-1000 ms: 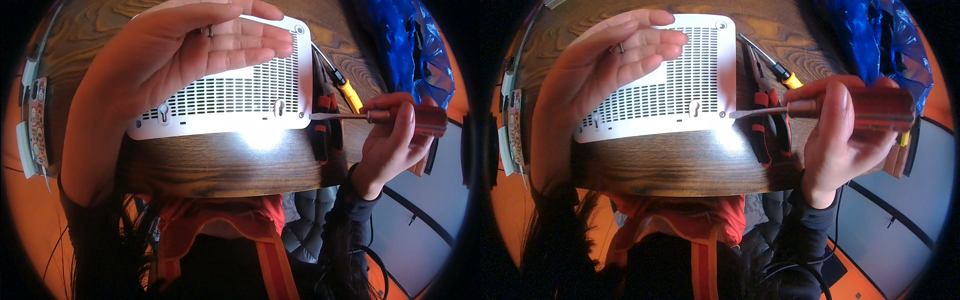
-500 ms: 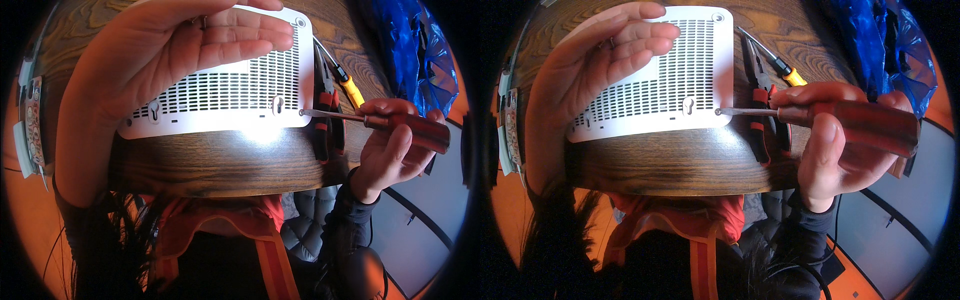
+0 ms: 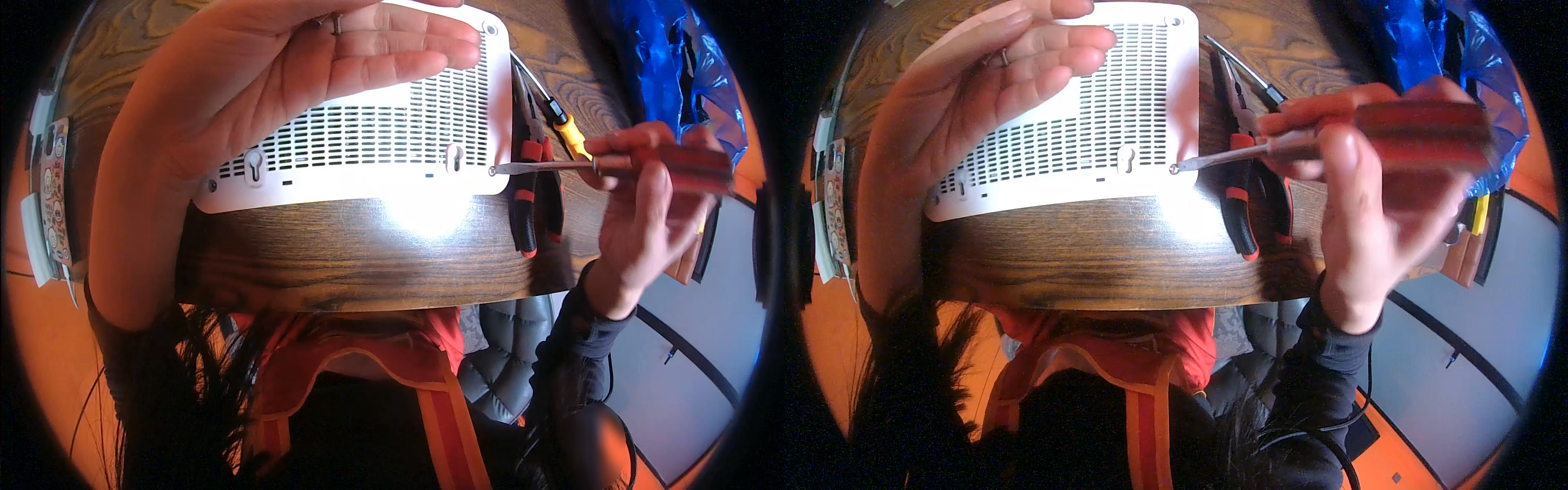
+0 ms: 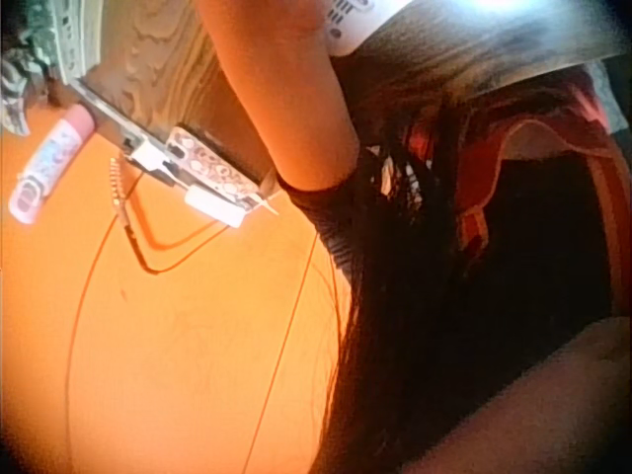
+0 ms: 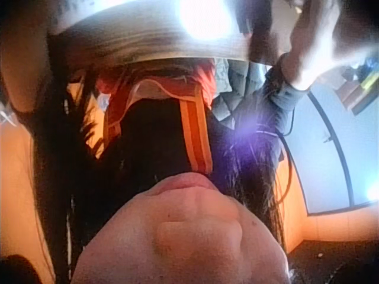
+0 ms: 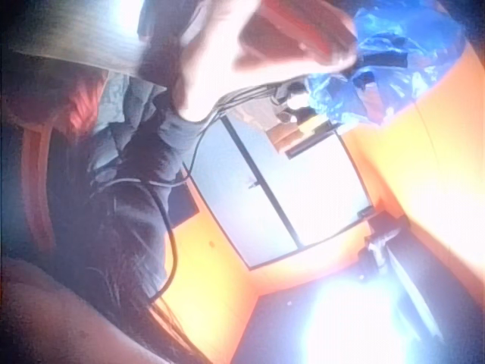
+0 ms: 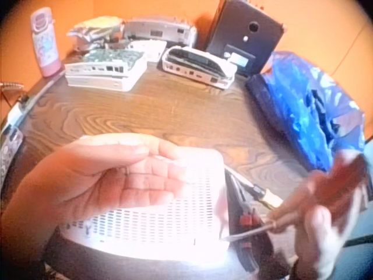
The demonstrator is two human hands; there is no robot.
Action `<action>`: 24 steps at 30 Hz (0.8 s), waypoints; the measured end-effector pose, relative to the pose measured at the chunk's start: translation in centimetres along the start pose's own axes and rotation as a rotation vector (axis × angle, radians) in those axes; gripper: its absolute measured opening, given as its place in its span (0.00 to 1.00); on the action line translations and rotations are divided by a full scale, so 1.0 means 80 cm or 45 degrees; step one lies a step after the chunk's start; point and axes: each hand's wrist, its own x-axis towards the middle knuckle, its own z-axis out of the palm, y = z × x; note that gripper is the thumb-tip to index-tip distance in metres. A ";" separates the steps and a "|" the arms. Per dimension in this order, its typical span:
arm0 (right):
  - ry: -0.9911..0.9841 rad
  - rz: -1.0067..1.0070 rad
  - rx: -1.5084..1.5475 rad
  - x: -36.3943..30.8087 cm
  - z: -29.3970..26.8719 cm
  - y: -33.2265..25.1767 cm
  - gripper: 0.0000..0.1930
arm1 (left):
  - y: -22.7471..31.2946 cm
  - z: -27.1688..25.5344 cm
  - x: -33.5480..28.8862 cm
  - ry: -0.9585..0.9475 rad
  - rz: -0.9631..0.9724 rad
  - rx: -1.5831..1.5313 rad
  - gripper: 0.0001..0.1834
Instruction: The person uses a screwdriver to remove screws from a white electronic device, then separates the casing to expose the internal circuit board. They place the casing and board on the table and continue handling the components.
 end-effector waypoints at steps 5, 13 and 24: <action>0.284 0.422 0.742 -0.031 0.010 0.020 0.20 | -0.004 -0.010 -0.003 -0.036 0.055 -0.006 0.22; 0.536 0.082 0.184 -0.002 -0.045 0.027 0.11 | -0.011 -0.037 0.019 -0.424 0.170 0.000 0.24; 0.287 -0.082 -1.257 0.049 -0.055 0.091 0.14 | -0.032 -0.027 -0.133 -0.033 0.171 -0.894 0.14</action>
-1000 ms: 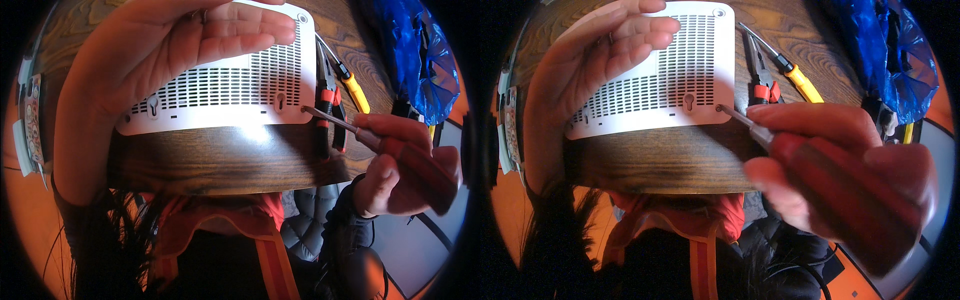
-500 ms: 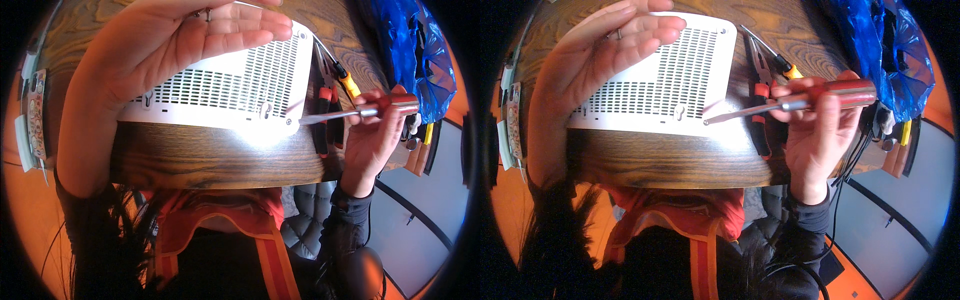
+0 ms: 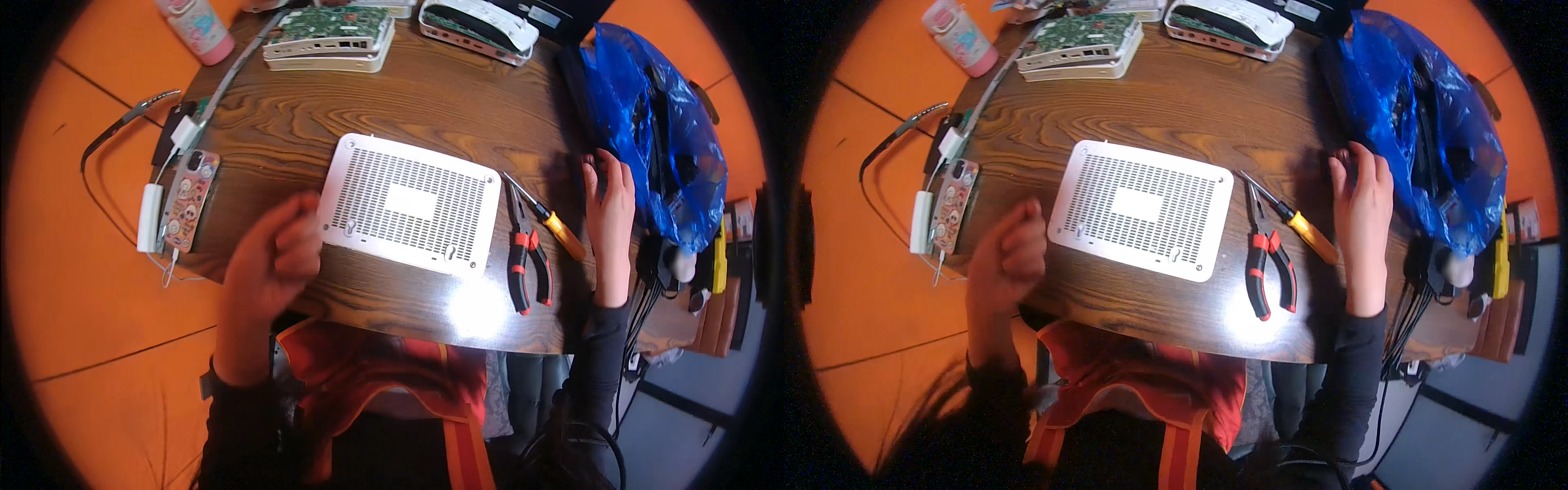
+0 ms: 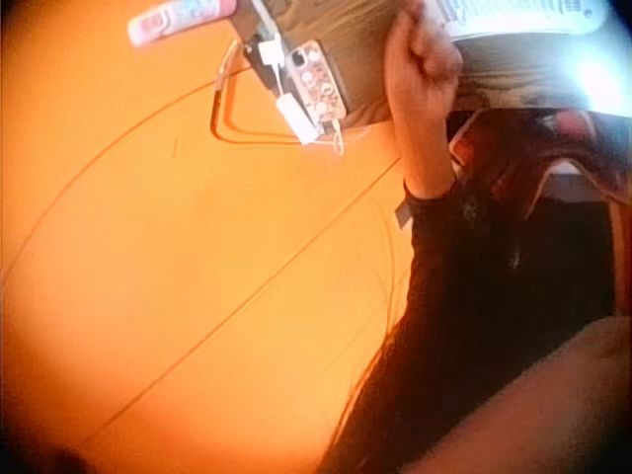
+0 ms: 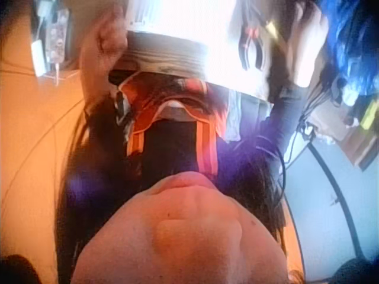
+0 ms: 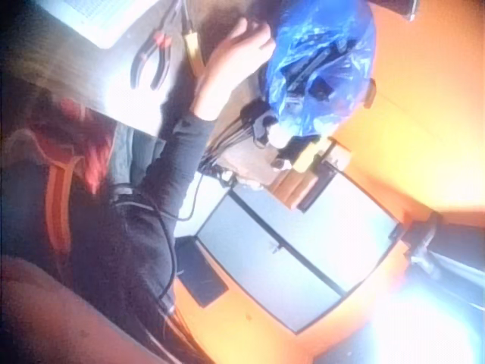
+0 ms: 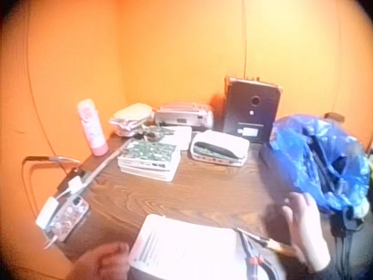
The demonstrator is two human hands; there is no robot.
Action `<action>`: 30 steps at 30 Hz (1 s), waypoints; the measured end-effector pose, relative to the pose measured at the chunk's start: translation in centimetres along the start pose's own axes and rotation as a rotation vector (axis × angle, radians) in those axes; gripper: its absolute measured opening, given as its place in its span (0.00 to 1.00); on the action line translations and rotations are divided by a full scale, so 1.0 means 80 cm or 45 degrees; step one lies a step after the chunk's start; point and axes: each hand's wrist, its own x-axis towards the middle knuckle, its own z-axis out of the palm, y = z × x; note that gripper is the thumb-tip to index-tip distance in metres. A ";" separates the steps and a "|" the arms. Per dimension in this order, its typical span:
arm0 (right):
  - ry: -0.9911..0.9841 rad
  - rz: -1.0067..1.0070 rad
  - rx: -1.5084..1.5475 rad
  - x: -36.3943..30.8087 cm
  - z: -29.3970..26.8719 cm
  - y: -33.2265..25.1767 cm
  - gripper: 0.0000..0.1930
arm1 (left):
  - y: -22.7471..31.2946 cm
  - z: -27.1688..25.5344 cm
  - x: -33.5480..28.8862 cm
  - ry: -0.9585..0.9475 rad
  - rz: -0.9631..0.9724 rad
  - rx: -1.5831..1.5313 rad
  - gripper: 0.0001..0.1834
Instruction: The person uses a screwdriver to remove screws from a white electronic device, then separates the casing to expose the internal circuit board. They place the casing and board on the table and continue handling the components.
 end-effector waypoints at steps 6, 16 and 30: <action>-1.004 -0.560 0.527 0.053 0.044 -0.134 0.22 | -0.096 -0.001 -0.031 0.391 -0.243 0.142 0.13; -1.424 -0.404 0.695 0.102 0.045 -0.161 0.39 | -0.087 -0.001 0.029 0.115 -0.189 -0.147 0.04; -0.315 -0.534 0.818 0.063 0.007 -0.157 0.20 | -0.091 -0.031 0.036 0.193 0.086 -0.271 0.26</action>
